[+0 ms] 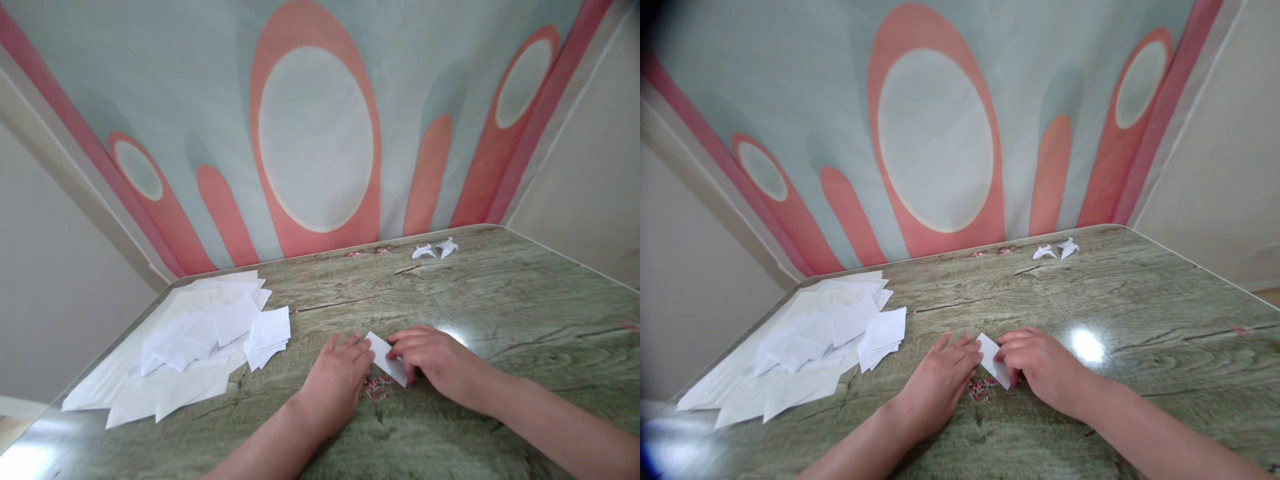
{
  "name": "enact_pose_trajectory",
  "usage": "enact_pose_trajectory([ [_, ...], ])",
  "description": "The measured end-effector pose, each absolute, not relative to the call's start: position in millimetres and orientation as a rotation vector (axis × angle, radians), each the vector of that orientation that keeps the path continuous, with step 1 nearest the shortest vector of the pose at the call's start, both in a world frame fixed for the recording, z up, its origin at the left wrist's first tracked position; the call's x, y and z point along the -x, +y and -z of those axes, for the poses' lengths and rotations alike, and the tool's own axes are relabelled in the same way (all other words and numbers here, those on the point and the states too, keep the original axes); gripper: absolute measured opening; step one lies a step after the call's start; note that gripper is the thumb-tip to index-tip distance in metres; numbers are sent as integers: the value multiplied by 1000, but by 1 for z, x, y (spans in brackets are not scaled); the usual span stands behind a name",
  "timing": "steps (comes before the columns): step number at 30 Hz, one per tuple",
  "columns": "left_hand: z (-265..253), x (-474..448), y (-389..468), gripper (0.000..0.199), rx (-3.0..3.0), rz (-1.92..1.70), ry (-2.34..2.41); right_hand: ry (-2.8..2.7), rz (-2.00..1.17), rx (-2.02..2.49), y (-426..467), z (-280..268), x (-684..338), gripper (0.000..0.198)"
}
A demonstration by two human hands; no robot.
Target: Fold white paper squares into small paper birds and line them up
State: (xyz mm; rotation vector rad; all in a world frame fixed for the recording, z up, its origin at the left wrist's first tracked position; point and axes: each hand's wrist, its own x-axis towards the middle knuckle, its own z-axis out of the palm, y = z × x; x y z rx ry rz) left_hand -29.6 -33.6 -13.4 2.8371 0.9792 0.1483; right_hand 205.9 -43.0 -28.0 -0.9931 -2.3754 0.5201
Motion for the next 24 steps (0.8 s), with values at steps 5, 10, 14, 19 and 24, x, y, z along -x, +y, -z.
enact_pose_trajectory([
  [5,13,26,-32,20,-2769,-258,1071,-2215,-390,1267,-46,26,-205,26],
  [10,18,24,-26,33,-2572,-513,1153,-2174,-262,1392,-52,37,-190,40],
  [14,24,25,-22,51,-2472,-564,1170,-2168,-298,1420,-50,45,-188,41],
  [19,22,22,-22,43,-2429,-569,1201,-2130,-372,1394,-47,45,-189,39],
  [24,14,20,-27,21,-2512,-619,1206,-2116,-353,1347,-51,37,-185,26],
])
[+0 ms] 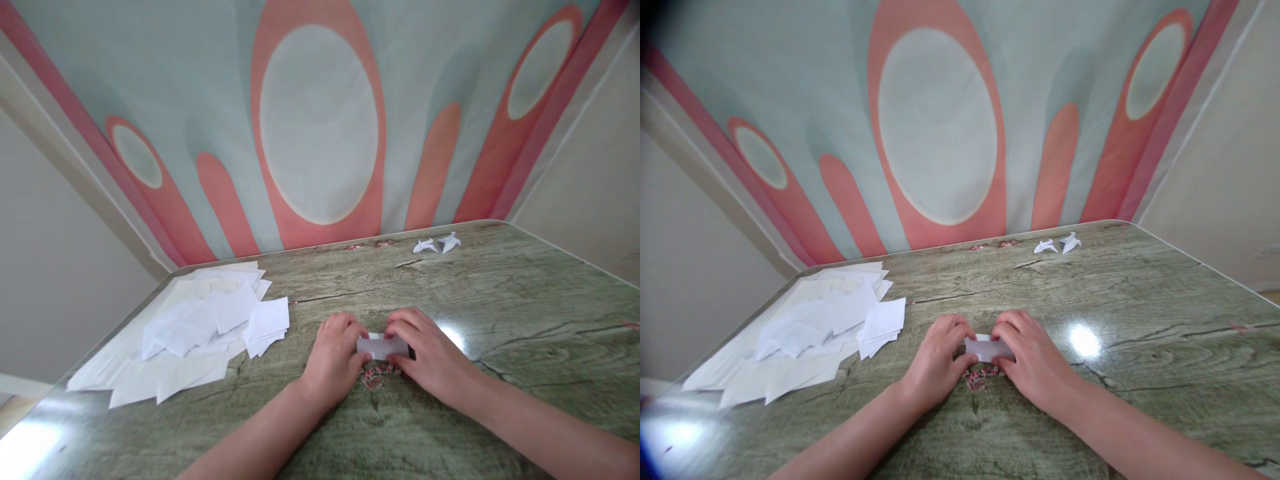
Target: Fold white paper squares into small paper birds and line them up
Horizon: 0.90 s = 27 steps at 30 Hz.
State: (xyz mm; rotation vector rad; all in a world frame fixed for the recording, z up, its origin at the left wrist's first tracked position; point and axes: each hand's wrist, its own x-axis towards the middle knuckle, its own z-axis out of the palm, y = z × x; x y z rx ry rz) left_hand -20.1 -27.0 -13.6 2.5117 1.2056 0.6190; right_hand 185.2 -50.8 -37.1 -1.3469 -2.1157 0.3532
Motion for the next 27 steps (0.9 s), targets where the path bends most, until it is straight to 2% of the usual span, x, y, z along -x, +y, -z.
enact_pose_trajectory([
  [2,12,21,-27,10,-2574,-619,1194,-2147,-316,1321,-53,33,-184,17],
  [4,13,24,-25,12,-2627,-641,1134,-2189,-247,1286,-55,27,-183,11],
  [5,14,26,-23,14,-2644,-660,1088,-2215,-199,1263,-56,24,-184,12],
  [8,18,31,-16,17,-2638,-685,954,-2338,-94,1176,-57,19,-185,31],
  [11,16,35,-13,19,-2609,-580,926,-2457,-134,1119,-56,20,-187,39],
  [15,5,34,-23,18,-2710,-356,949,-2494,-207,1139,-56,23,-187,34],
  [17,3,34,-30,25,-2784,-292,944,-2505,-225,1137,-57,23,-187,34],
  [21,10,37,-35,22,-2798,-289,968,-2514,-191,1122,-59,24,-188,39],
  [27,6,42,-31,21,-2795,-268,996,-2500,-44,1134,-57,31,-186,28],
])
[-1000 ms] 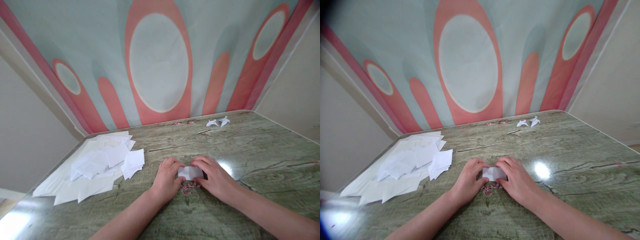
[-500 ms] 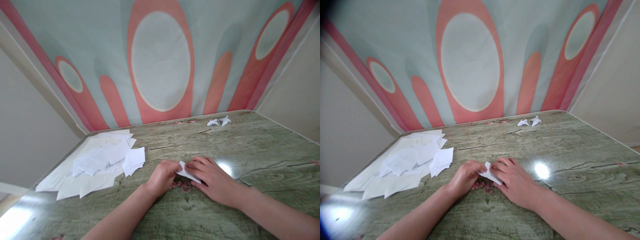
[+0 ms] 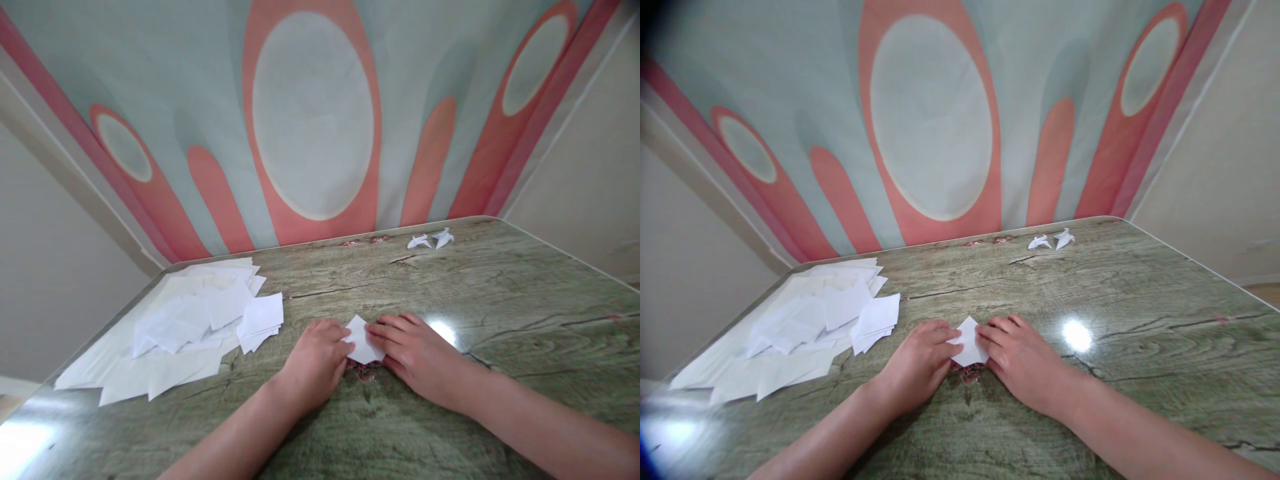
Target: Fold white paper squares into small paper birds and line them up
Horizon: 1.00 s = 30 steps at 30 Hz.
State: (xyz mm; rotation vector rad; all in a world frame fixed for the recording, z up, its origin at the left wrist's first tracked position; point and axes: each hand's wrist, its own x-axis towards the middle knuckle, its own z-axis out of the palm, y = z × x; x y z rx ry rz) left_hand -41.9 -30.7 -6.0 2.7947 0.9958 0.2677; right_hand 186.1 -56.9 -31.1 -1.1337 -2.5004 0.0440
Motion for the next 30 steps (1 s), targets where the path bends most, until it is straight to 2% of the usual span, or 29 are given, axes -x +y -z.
enact_pose_trajectory([
  [5,5,38,-35,26,-2768,-286,966,-2520,-21,1157,-54,32,-186,20],
  [16,10,37,-32,24,-2588,-426,1072,-2501,-52,1157,-62,25,-183,18],
  [21,5,41,-22,13,-2416,-498,1177,-2371,-192,1279,-56,32,-186,23],
  [25,6,38,-21,18,-2358,-489,1300,-2222,-322,1410,-54,31,-190,28],
  [30,12,35,-23,22,-2338,-490,1379,-2223,-339,1423,-54,27,-191,29],
])
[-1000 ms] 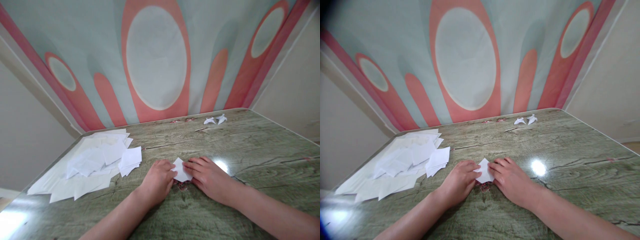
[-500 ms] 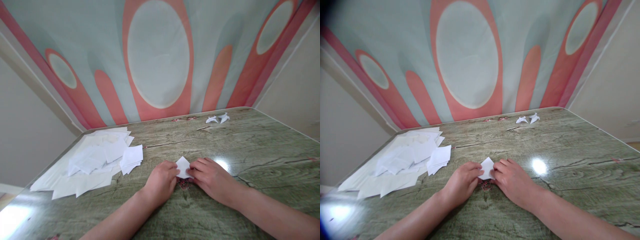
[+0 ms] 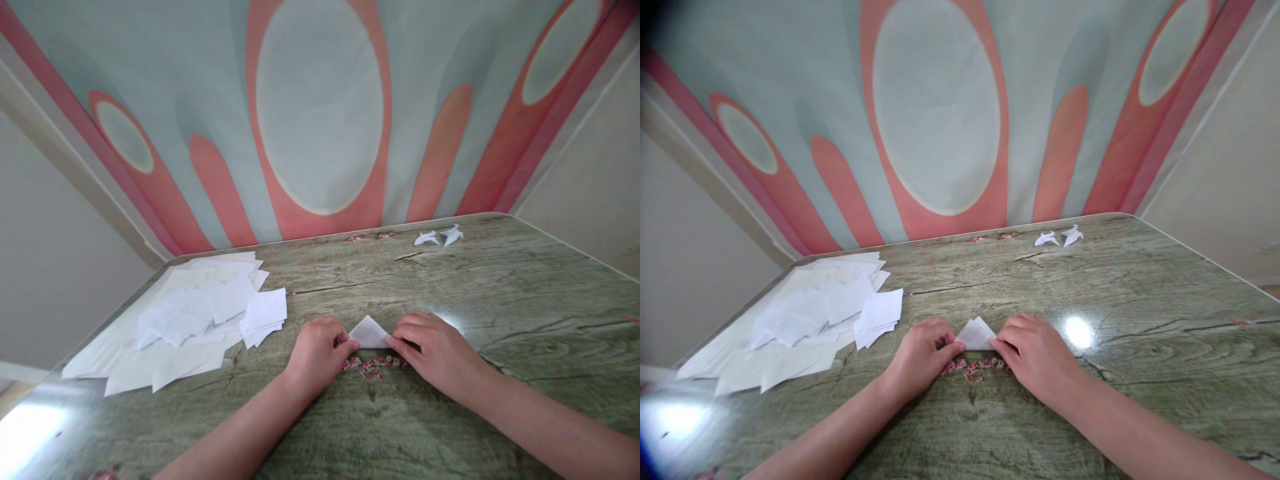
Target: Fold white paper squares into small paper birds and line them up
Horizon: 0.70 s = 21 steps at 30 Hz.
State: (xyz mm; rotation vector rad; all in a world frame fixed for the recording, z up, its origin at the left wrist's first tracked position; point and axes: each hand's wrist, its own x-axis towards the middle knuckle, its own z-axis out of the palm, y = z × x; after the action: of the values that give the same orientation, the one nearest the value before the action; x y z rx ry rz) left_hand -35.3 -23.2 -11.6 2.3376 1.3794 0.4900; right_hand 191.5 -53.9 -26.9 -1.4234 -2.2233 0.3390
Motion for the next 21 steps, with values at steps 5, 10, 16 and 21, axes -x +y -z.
enact_pose_trajectory([
  [5,14,38,-21,23,-2338,-482,1419,-2159,-446,1491,-50,29,-193,26],
  [10,14,35,-25,20,-2441,-467,1341,-2126,-468,1414,-51,33,-191,5],
  [16,14,33,-31,17,-2582,-375,1144,-2299,-306,1248,-55,33,-190,15],
  [21,9,36,-27,18,-2420,-391,1240,-2212,-429,1358,-50,34,-194,21],
])
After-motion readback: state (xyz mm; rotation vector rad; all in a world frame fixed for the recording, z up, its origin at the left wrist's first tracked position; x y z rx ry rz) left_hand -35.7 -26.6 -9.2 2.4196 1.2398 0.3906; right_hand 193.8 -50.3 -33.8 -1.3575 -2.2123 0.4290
